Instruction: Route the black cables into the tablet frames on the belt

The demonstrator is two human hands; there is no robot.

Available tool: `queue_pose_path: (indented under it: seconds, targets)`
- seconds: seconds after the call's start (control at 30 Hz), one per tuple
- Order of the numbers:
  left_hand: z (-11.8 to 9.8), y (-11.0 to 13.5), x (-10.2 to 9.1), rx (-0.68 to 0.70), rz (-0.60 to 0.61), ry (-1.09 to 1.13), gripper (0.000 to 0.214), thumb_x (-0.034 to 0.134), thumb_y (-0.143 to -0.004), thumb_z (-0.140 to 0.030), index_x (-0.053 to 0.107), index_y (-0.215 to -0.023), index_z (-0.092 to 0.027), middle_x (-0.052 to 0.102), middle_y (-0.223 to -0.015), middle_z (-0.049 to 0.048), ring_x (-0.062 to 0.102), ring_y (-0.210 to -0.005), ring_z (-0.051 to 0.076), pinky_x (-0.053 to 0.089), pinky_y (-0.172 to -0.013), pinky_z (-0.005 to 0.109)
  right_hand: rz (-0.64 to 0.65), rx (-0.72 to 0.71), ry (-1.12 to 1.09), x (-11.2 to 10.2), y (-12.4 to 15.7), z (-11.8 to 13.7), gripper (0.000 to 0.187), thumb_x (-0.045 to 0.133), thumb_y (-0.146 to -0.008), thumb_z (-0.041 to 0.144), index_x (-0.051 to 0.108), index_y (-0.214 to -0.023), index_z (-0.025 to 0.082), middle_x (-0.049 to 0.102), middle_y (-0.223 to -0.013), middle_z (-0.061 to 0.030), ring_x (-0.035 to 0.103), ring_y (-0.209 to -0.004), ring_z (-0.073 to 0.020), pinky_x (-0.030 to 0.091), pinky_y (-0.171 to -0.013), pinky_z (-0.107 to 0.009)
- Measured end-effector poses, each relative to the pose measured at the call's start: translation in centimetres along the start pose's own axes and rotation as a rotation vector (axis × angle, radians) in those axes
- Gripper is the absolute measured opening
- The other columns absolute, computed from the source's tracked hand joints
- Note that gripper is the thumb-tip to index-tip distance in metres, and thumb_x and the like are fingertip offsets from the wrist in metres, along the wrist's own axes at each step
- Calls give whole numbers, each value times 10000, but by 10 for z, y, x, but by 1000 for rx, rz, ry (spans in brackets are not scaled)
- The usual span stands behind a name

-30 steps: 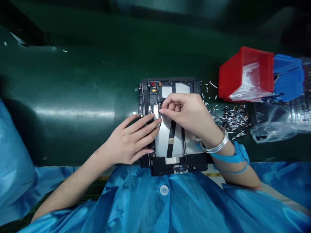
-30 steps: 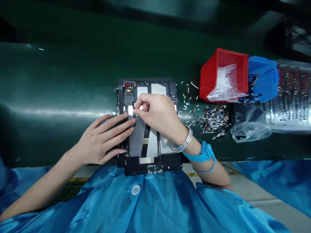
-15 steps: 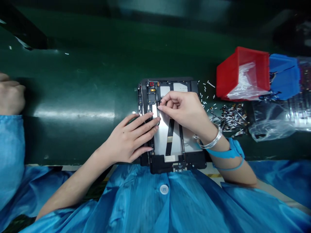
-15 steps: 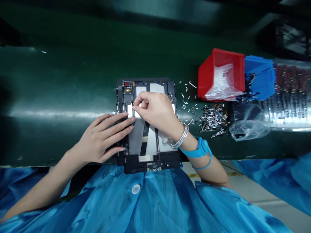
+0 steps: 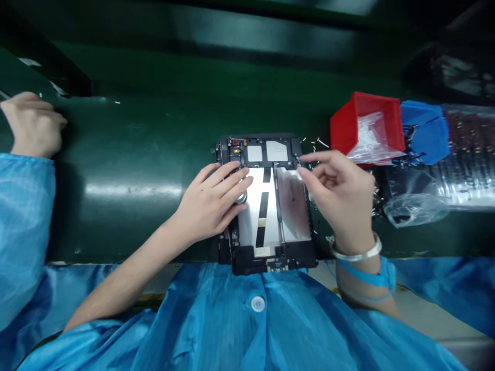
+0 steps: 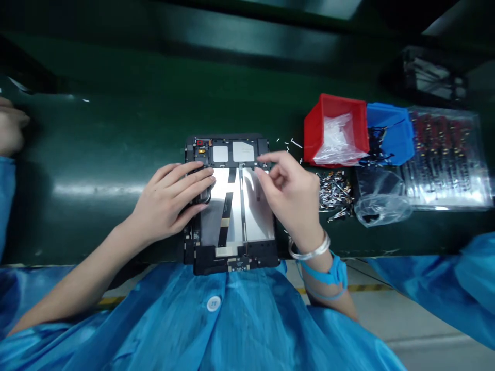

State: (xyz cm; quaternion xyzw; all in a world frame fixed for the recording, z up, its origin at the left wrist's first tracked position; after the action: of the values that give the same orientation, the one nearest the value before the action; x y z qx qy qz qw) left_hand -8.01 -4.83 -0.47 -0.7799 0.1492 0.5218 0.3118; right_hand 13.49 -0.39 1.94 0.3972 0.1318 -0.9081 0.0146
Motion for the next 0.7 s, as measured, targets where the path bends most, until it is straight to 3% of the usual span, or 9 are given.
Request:
queue_pose_path:
  seconds: [0.07,0.17,0.27,0.4,0.47,0.57,0.63,0.7]
  targets:
    - [-7,10,-3,-126,-104,77,400,449,-956,-259,485,-1345,-171,563,-1360,115,488,-1284,276,412,-1024,436,-10,61,165,-11,18,-18,247,590,-862,373,676,-995,184,522,-529,53,460,-456,-101,355,-509,-239]
    - [-26,39,0,-384,-243,124,443,491,-925,-225,471,-1368,-226,535,-1366,117,504,-1247,282,414,-1019,455,133,177,315,-13,45,-38,391,528,-876,467,693,-1076,174,557,-497,23,491,-448,-136,316,-482,-249]
    - [-49,62,10,-492,-203,181,505,521,-910,-299,455,-1408,-246,461,-1425,131,463,-1264,331,397,-1024,517,303,247,170,-4,66,-38,417,448,-909,494,702,-1038,189,640,-574,-9,544,-499,-147,341,-505,-248]
    - [-61,71,8,-672,-188,425,535,515,-912,-349,417,-1438,-367,367,-1519,12,345,-1382,322,330,-1120,530,251,305,-68,3,71,-23,419,450,-913,480,687,-1060,167,602,-577,11,488,-505,-116,330,-514,-243]
    - [-57,65,-1,-848,-242,628,541,545,-885,-326,444,-1405,-430,395,-1505,-68,337,-1401,299,330,-1149,488,235,318,-250,5,65,-17,428,479,-904,470,672,-1118,154,550,-556,34,468,-513,-104,328,-517,-238]
    - [-42,44,-14,-1059,-389,964,588,617,-777,-231,545,-1334,-406,518,-1412,-102,453,-1333,219,439,-1080,273,268,301,-609,5,46,-19,476,454,-917,467,620,-1221,141,503,-535,61,441,-480,-89,334,-496,-231]
    - [-26,19,-18,-1083,-439,1111,548,626,-718,-163,641,-1245,-313,610,-1314,-52,596,-1155,172,538,-894,150,244,279,-722,-1,33,-30,470,410,-937,446,602,-1244,145,537,-561,54,436,-464,-86,346,-487,-233]
    - [-2,-13,-19,-1043,-461,1202,444,626,-675,-117,709,-1099,-220,691,-1143,1,667,-865,144,585,-641,136,107,269,-574,-13,25,-48,365,443,-929,368,651,-1149,166,584,-609,34,468,-502,-90,367,-526,-239]
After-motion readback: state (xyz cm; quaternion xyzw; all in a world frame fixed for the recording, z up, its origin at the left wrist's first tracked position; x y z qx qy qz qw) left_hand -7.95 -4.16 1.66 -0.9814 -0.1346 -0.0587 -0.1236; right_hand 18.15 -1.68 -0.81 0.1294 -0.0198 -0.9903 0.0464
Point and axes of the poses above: each hand's wrist, its own y-axis away from the middle knuckle, its own x-axis out of the palm, z = x × y, the point moved 3 cm from there along -y, towards the middle knuckle
